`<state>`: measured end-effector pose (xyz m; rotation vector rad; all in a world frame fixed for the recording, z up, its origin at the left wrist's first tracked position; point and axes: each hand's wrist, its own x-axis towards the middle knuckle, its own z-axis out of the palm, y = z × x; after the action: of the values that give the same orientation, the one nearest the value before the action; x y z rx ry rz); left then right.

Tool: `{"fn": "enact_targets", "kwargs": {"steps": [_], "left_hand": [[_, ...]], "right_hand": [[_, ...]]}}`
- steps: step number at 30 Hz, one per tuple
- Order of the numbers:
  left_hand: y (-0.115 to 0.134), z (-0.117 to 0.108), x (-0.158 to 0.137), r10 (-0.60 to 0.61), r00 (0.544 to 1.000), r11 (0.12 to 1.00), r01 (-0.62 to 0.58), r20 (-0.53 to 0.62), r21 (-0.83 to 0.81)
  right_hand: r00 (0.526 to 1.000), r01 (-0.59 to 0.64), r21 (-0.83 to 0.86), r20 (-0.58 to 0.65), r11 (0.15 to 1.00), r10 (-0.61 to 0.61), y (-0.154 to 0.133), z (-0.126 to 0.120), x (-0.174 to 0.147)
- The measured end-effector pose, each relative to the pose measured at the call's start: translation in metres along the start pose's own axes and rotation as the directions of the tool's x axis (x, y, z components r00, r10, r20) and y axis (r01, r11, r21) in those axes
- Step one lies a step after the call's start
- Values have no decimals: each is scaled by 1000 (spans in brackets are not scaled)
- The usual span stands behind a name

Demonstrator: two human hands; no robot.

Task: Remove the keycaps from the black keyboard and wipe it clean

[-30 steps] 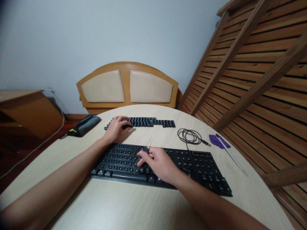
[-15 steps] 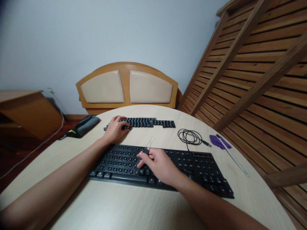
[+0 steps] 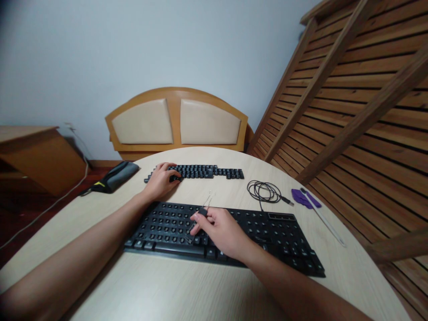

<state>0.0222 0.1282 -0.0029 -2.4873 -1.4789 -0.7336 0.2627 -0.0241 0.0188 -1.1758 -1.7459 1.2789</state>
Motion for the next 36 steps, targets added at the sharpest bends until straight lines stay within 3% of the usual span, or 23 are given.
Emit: {"fn": "enact_targets", "kwargs": {"steps": [8, 13, 17, 21, 27, 36], "left_hand": [[11, -13, 1, -11, 1000, 1000, 12, 24, -19], [53, -25, -8, -23, 998, 998, 26, 50, -49], [94, -29, -33, 15, 992, 996, -4, 129, -88], [114, -32, -60, 70, 980, 992, -49, 188, -114], [107, -38, -78, 135, 973, 961, -84, 186, -262], [91, -52, -86, 163, 972, 930, -93, 171, -357]], "right_hand": [[1000, 1, -1, -3, 1000, -1, 1, 1, 1], [998, 13, -1, -55, 1000, -13, 1, 0, 1], [995, 47, 27, -94, 999, -44, 2, -1, 0], [989, 97, 61, -118, 993, -89, 2, -1, -1], [982, 146, 39, -122, 988, -141, -6, 3, -6], [993, 54, 69, -106, 996, -47, -6, 7, -6]]}}
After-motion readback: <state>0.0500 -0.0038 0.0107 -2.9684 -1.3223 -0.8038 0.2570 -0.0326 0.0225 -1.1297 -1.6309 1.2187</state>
